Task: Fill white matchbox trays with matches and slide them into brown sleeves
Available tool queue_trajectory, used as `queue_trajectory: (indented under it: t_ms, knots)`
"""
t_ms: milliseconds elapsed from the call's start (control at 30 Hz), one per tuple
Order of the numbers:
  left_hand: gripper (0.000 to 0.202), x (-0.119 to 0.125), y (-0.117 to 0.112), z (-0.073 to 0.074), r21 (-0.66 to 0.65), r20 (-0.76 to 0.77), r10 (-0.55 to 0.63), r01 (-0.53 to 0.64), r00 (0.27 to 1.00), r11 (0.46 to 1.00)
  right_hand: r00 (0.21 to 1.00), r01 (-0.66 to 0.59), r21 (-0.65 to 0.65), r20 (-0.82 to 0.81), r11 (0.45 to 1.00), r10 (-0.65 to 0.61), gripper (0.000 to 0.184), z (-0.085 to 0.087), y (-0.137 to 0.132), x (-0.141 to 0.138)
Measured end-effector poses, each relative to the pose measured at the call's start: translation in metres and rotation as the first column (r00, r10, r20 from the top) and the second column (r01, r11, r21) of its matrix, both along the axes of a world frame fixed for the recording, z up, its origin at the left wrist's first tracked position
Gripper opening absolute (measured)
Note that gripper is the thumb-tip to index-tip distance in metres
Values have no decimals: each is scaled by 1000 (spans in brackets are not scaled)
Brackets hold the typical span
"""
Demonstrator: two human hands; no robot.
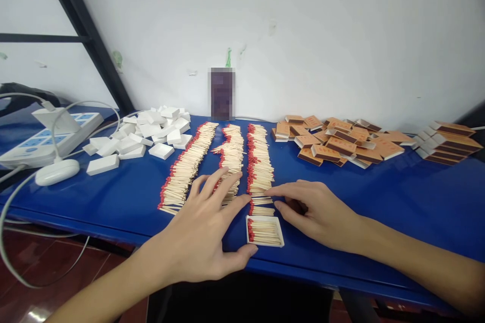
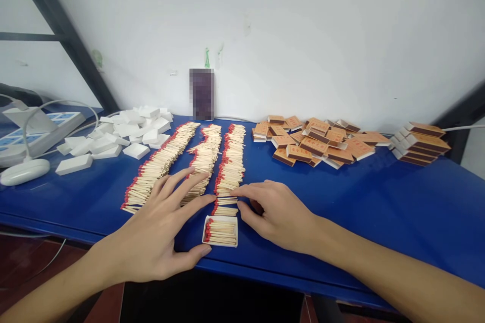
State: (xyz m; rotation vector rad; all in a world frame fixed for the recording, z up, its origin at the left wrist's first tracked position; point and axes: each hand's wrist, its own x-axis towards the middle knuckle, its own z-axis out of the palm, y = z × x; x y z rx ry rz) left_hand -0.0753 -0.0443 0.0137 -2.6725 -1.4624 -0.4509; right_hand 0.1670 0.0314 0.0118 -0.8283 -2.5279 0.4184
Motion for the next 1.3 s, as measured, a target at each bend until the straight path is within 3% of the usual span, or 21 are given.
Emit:
queue_trajectory:
  t_ms: [1300]
  knots:
    - [65,-1,1,-1,-2,6,-4,4,1000,1000,999,-25,-7,23,1000,25,22,2,1,0]
